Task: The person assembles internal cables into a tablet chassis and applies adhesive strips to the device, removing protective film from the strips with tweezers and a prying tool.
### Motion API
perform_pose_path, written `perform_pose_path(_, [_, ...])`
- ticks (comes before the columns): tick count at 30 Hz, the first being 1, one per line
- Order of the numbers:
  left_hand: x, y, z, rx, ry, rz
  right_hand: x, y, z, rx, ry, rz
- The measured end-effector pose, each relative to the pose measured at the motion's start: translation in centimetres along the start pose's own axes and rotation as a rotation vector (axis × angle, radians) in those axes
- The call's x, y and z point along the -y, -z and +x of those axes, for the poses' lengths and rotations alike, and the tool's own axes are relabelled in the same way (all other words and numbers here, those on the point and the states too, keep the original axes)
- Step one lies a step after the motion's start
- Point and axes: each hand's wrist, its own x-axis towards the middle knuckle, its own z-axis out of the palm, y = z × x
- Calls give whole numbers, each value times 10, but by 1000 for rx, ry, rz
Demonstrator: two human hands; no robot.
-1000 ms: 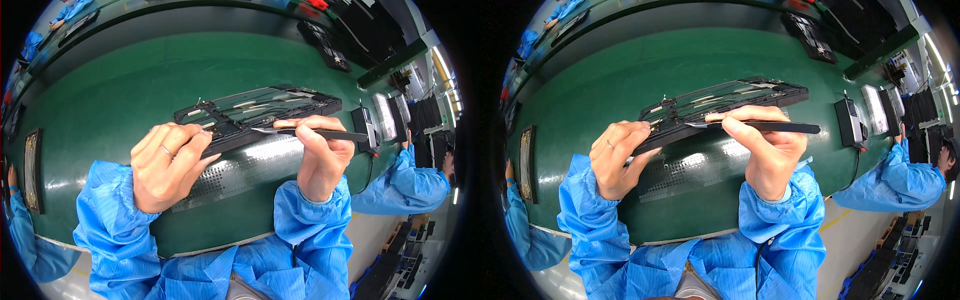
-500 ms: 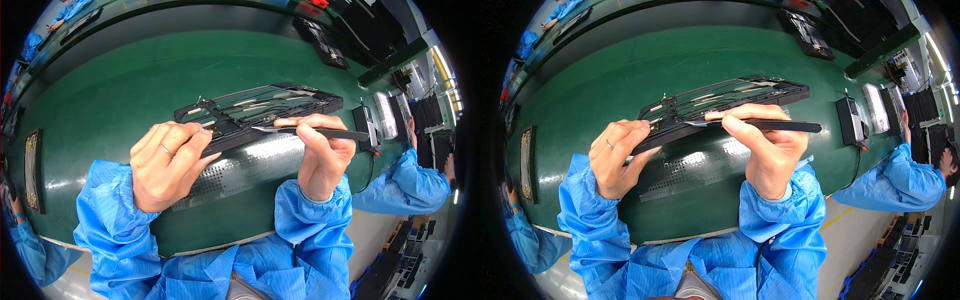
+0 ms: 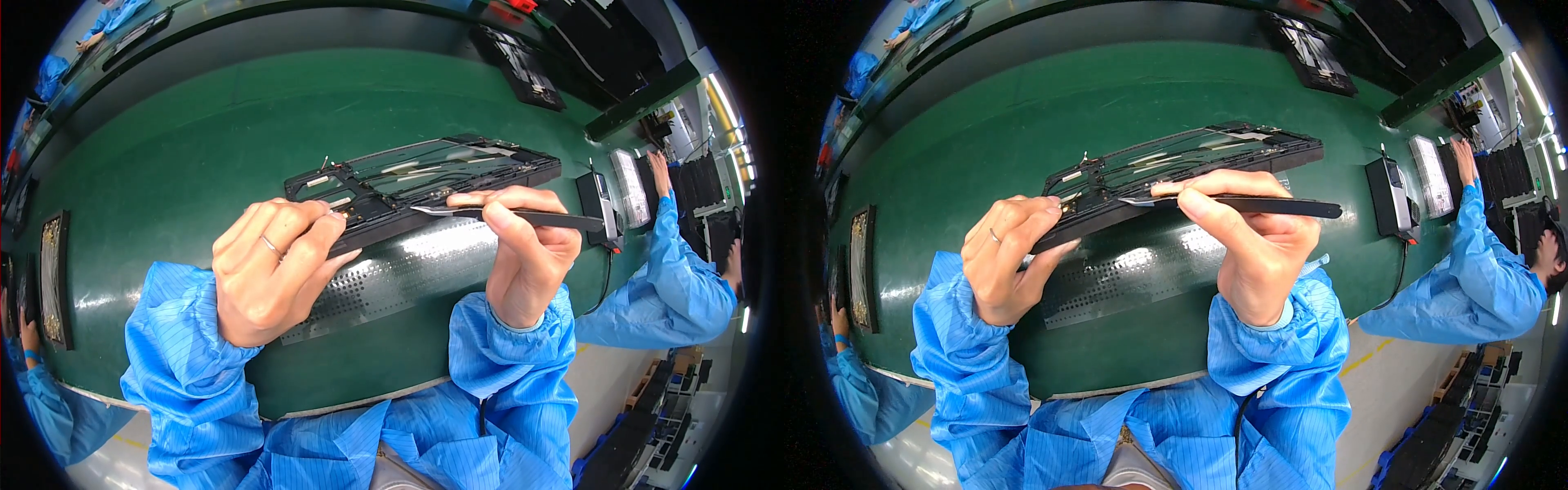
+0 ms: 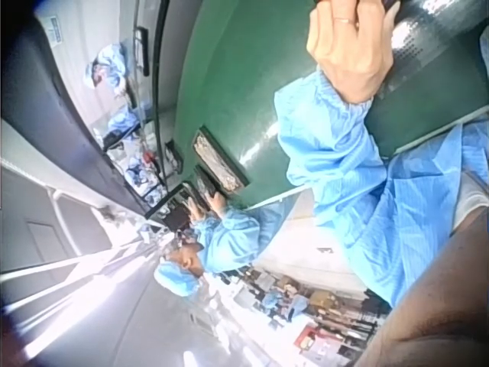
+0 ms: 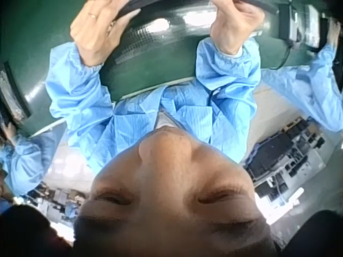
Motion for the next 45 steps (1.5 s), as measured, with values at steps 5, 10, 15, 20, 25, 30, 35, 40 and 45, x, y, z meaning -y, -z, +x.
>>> perform_pose_path(5, [-1,0,1,2,-1,5,1,-1,0,12,13,-4])
perform_pose_path(10, [-2,0,2,7,5,0,8,0,-5,87,9,-50])
perform_pose_path(15, [-2,-1,2,16,7,11,8,8,-9,379,607,-602])
perform_pose_path(20, [-3,-1,4,53,11,15,6,12,-13,353,781,-775])
perform_pose_path(25, [-3,1,5,167,-73,131,10,15,-12,311,643,-705])
perform_pose_path(30, [6,2,11,56,-182,234,2,31,-19,118,498,-560])
perform_pose_path(35, [39,24,36,141,-333,567,-12,51,-15,47,484,-508])
perform_pose_path(40, [102,8,44,299,-295,891,-23,55,-11,44,479,-490])
perform_pose_path(45, [160,-51,46,310,-183,1005,-27,51,-8,27,441,-465])
